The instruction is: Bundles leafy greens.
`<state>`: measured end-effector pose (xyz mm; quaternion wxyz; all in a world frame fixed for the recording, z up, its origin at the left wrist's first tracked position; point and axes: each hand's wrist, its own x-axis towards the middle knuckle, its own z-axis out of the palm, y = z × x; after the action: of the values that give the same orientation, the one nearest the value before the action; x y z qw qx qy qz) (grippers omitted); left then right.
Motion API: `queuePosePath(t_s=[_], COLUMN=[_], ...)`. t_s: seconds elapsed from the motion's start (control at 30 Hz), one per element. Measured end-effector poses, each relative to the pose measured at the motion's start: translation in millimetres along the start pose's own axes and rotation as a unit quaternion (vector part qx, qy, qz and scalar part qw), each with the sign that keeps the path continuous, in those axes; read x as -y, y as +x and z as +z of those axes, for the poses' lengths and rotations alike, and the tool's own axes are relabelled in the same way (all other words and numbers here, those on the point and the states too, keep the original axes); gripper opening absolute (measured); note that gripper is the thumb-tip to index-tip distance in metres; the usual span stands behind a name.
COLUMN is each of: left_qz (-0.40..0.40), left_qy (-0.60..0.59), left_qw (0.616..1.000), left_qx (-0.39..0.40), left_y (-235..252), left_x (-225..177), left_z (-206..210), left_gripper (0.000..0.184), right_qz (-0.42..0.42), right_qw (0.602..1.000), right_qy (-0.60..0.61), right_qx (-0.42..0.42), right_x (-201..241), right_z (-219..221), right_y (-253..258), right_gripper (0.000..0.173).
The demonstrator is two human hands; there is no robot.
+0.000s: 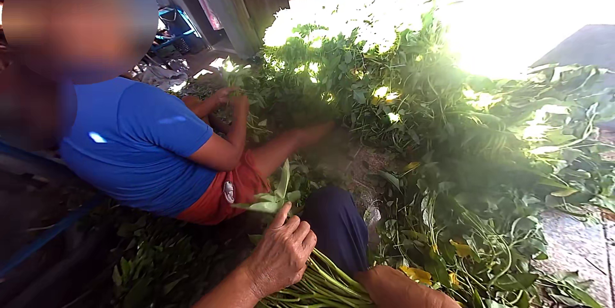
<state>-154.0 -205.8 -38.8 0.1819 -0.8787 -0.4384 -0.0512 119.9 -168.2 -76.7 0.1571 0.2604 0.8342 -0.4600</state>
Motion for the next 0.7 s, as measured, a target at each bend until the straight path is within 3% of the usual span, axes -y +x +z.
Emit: queuePosePath(t_s=[0.13, 0.27, 0.4, 0.47, 0.7], left_qz=[-0.001, -0.035, -0.062, -0.068, -0.092], left_qy=[0.076, 0.089, 0.099, 0.12, 0.152], left_qw=[0.997, 0.995, 0.993, 0.99, 0.972], left_qx=[-0.025, 0.012, 0.024, -0.002, -0.152], left_y=[-3.3, -13.3, -32.0, -33.9, -32.8], left_x=[1.4, 11.7, 20.7, 20.6, 36.3], left_z=[-7.3, -1.1, 4.6, -1.9, -12.5], left_gripper=[0.021, 0.019, 0.028, 0.028, 0.057], right_qz=[-0.013, -0.026, -0.03, -0.025, -0.039], right_qw=[1.0, 0.999, 0.999, 0.999, 0.999], right_qy=[-0.001, 0.01, 0.017, 0.019, 0.012], right_qx=[0.021, 0.03, 0.008, 0.015, 0.022], right_x=[-4.7, 2.7, -7.0, -5.6, -5.7], right_z=[-1.4, -7.4, -0.3, -1.8, -3.5], right_y=[4.8, -0.1, 5.1, 3.5, 2.0], right_gripper=[0.054, 0.056, 0.054, 0.055, 0.057])
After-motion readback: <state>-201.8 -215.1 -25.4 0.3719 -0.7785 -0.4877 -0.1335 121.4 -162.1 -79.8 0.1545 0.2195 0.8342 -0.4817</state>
